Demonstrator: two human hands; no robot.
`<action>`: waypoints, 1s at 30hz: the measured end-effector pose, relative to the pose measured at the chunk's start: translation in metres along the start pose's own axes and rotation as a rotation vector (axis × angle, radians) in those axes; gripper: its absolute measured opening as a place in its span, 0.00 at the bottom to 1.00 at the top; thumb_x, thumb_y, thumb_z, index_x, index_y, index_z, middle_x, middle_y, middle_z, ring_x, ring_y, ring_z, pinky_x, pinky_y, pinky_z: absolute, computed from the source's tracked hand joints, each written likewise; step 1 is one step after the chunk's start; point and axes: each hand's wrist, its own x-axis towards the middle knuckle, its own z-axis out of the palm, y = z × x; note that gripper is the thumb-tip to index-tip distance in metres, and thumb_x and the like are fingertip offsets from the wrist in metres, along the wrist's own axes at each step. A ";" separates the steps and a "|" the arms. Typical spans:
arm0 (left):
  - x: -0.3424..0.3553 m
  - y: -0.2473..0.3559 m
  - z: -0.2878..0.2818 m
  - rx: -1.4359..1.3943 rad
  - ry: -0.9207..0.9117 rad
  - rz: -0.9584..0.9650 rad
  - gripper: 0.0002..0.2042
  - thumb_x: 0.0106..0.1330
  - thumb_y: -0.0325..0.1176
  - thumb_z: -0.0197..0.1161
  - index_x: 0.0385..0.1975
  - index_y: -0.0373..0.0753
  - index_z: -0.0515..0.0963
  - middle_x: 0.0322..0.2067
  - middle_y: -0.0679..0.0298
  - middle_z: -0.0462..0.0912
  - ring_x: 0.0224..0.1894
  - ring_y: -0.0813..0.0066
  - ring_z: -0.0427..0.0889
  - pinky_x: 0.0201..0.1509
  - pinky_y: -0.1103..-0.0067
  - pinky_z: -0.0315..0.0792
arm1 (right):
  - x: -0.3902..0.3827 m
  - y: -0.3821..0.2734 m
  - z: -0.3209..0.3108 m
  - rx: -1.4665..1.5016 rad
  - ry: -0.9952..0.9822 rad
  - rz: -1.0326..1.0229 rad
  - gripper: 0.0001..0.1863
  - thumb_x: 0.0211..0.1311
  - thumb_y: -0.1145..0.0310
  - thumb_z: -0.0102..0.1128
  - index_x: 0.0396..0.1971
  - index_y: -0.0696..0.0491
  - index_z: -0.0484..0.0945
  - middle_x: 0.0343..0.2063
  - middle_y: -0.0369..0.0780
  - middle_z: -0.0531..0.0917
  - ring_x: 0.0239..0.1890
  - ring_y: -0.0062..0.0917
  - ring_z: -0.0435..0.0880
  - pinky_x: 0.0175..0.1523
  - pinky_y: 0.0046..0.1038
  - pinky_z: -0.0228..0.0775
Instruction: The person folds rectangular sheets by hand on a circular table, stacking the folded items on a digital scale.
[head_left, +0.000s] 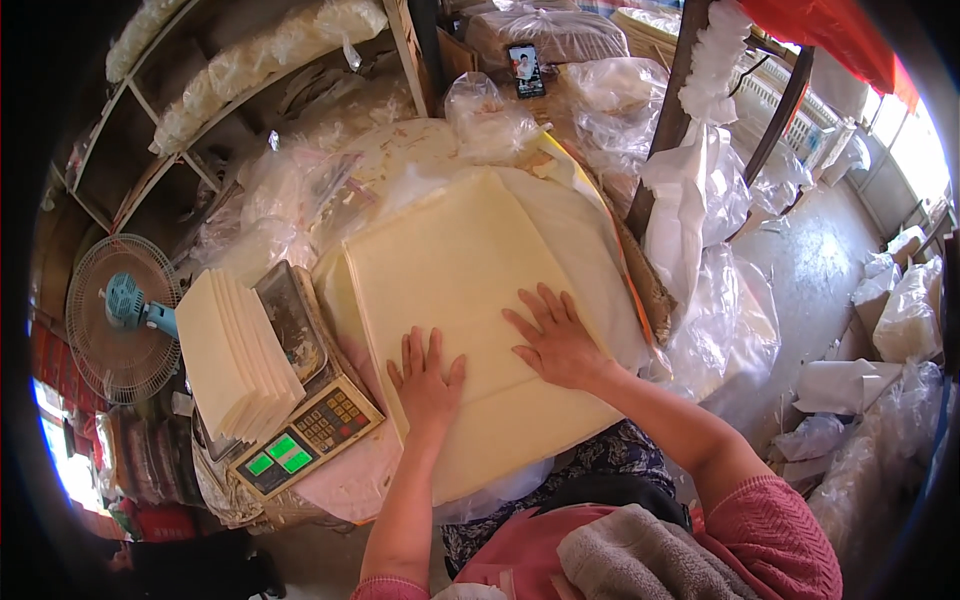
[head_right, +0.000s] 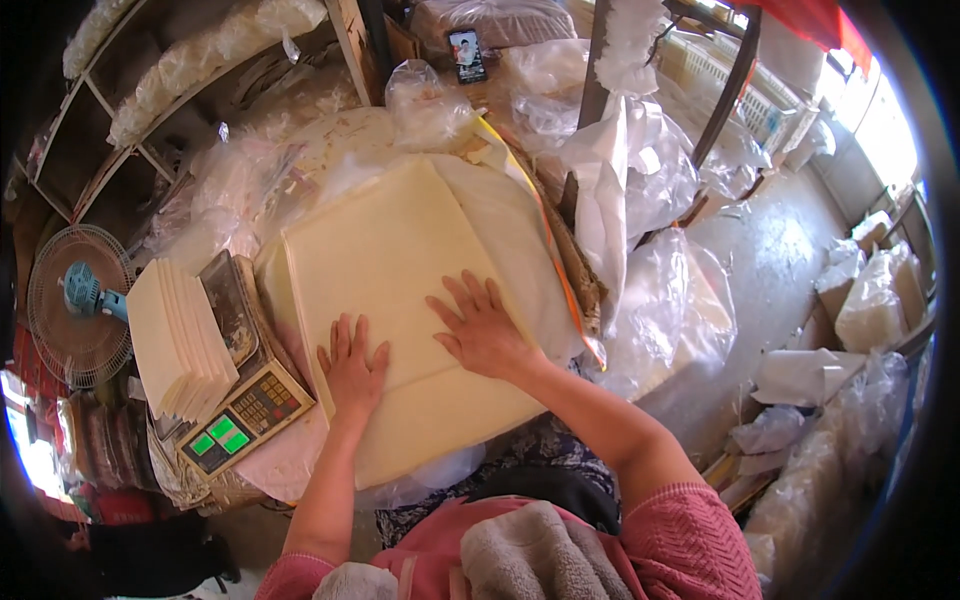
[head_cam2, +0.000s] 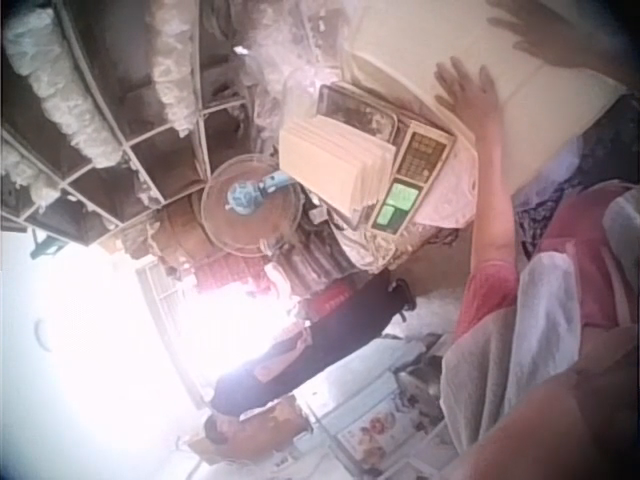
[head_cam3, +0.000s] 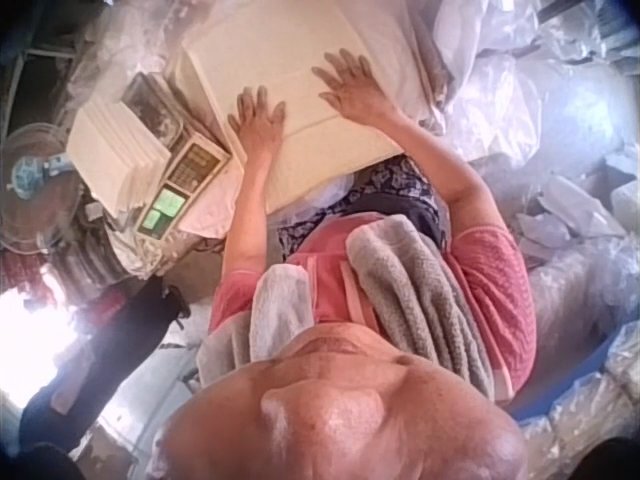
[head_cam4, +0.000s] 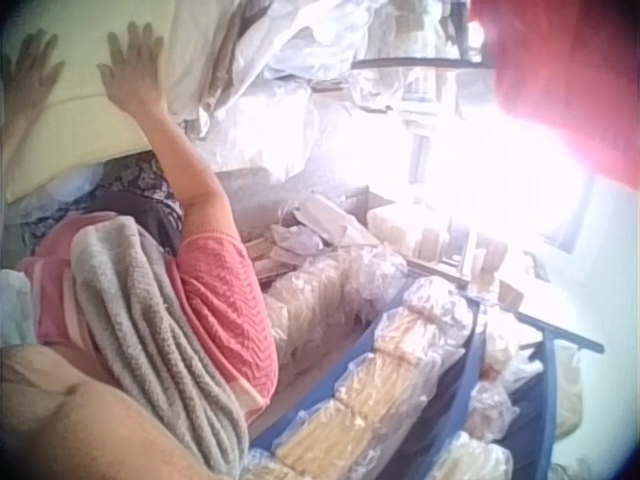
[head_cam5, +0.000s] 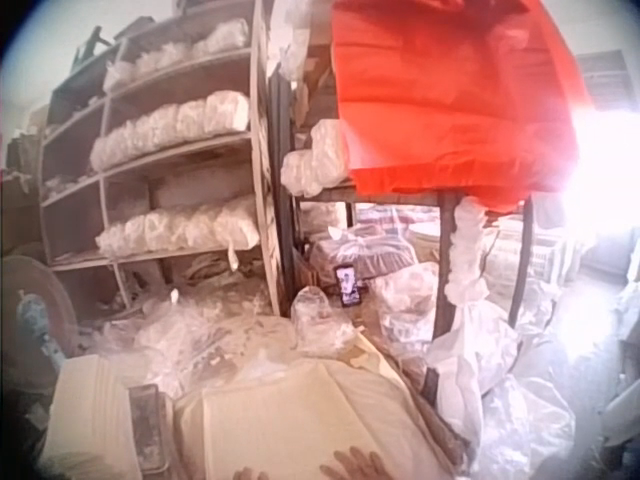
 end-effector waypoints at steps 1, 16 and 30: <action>-0.001 0.001 -0.001 0.000 0.004 0.006 0.29 0.70 0.54 0.52 0.68 0.48 0.64 0.72 0.59 0.56 0.74 0.59 0.53 0.73 0.51 0.43 | -0.001 0.000 0.001 0.000 0.000 0.001 0.30 0.71 0.50 0.46 0.69 0.44 0.60 0.71 0.47 0.56 0.73 0.49 0.47 0.73 0.54 0.41; -0.064 -0.004 -0.024 -1.578 0.331 -0.658 0.45 0.56 0.21 0.66 0.73 0.37 0.48 0.69 0.55 0.58 0.67 0.67 0.63 0.63 0.74 0.68 | -0.035 -0.092 -0.012 0.013 -0.120 0.147 0.30 0.68 0.47 0.50 0.61 0.54 0.69 0.58 0.48 0.74 0.62 0.40 0.69 0.68 0.55 0.53; -0.011 -0.182 -0.287 -1.242 0.563 -0.139 0.41 0.51 0.21 0.66 0.70 0.35 0.58 0.55 0.57 0.77 0.52 0.68 0.80 0.58 0.73 0.73 | -0.063 -0.101 -0.043 0.440 -0.204 -0.048 0.27 0.66 0.60 0.58 0.59 0.60 0.70 0.58 0.53 0.74 0.60 0.47 0.72 0.64 0.42 0.62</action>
